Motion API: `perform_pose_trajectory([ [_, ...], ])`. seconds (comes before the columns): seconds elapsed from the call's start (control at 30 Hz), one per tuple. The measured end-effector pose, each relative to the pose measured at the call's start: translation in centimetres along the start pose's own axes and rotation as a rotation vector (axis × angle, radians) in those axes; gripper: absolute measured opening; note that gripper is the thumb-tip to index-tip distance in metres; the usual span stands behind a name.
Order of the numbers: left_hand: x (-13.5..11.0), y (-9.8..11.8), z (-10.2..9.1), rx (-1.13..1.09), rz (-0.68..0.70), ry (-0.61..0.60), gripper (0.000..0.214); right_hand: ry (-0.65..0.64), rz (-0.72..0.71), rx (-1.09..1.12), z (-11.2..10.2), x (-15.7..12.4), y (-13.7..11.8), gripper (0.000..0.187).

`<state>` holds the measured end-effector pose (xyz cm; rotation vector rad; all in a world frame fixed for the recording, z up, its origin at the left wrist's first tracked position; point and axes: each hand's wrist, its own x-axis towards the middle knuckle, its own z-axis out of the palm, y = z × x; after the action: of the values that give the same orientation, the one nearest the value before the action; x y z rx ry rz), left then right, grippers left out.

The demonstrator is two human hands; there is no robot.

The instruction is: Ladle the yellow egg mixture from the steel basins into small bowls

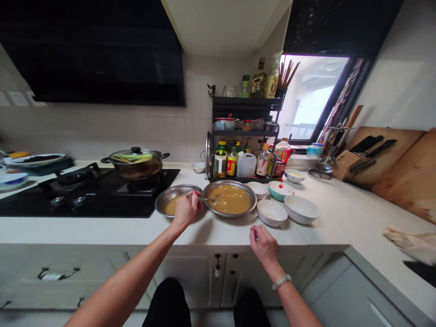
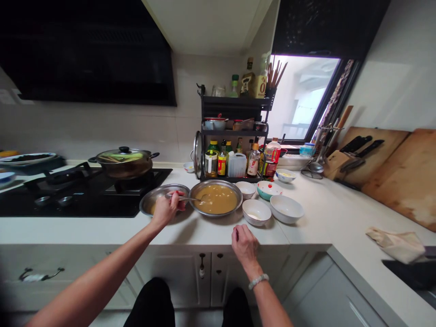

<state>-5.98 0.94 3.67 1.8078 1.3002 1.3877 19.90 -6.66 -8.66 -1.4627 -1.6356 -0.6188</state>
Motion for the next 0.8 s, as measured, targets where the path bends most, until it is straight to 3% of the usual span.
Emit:
perform_pose_trajectory([
  [0.13, 0.8, 0.0, -0.6, -0.314, -0.203, 0.115, 0.026, 0.000, 0.003, 0.004, 0.1, 0.0, 0.0, 0.025],
  [0.37, 1.6, 0.4, -1.8, -0.498, -0.355, 0.245, 0.024, -0.001, 0.000, -0.010, 0.0, 0.0, 0.0, 0.026],
  [0.6, 1.5, 1.4, -3.9, -0.556, -0.371, 0.299, 0.024, 0.007, -0.013, -0.018, 0.0, 0.0, 0.0, 0.026],
  [0.8, 1.1, 1.0, -7.2, -0.559, -0.357, 0.368, 0.022, -0.001, -0.015, -0.009, 0.0, 0.0, 0.0, 0.027],
])
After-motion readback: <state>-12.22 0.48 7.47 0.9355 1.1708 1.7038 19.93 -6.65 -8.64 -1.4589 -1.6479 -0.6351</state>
